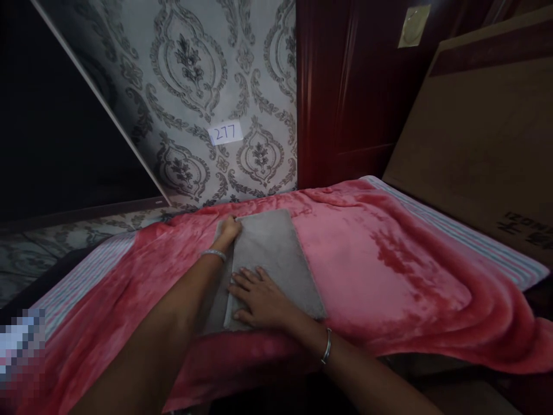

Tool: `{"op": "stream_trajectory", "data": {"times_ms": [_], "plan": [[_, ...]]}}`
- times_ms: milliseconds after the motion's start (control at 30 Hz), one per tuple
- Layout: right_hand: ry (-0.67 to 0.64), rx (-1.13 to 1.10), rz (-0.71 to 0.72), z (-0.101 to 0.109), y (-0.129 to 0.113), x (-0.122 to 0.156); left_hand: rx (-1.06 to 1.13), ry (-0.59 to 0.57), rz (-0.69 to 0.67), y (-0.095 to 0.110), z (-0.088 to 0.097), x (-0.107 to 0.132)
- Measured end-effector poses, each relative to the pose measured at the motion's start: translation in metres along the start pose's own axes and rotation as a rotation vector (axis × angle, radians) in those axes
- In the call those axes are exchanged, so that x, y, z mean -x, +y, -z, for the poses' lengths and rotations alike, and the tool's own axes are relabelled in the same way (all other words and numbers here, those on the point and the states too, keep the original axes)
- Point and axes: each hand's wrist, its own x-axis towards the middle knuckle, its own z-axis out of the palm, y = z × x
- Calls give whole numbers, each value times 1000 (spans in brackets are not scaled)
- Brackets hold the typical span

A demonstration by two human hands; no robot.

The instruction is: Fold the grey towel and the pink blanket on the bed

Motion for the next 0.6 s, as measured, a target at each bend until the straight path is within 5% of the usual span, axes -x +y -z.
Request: {"op": "stream_trajectory", "data": {"times_ms": [100,233,333,600], "plan": [[104,-59,7,15,10,-1,-37,-59,-253,7,3,13],[144,80,-88,29,25,-4,-295,-363,-630,4,-3,33],[38,158,-52,23,30,-2,-444,-449,-605,-5,-8,39],[-16,131,-44,11,23,7,-481,-441,-596,-9,-15,38]]}}
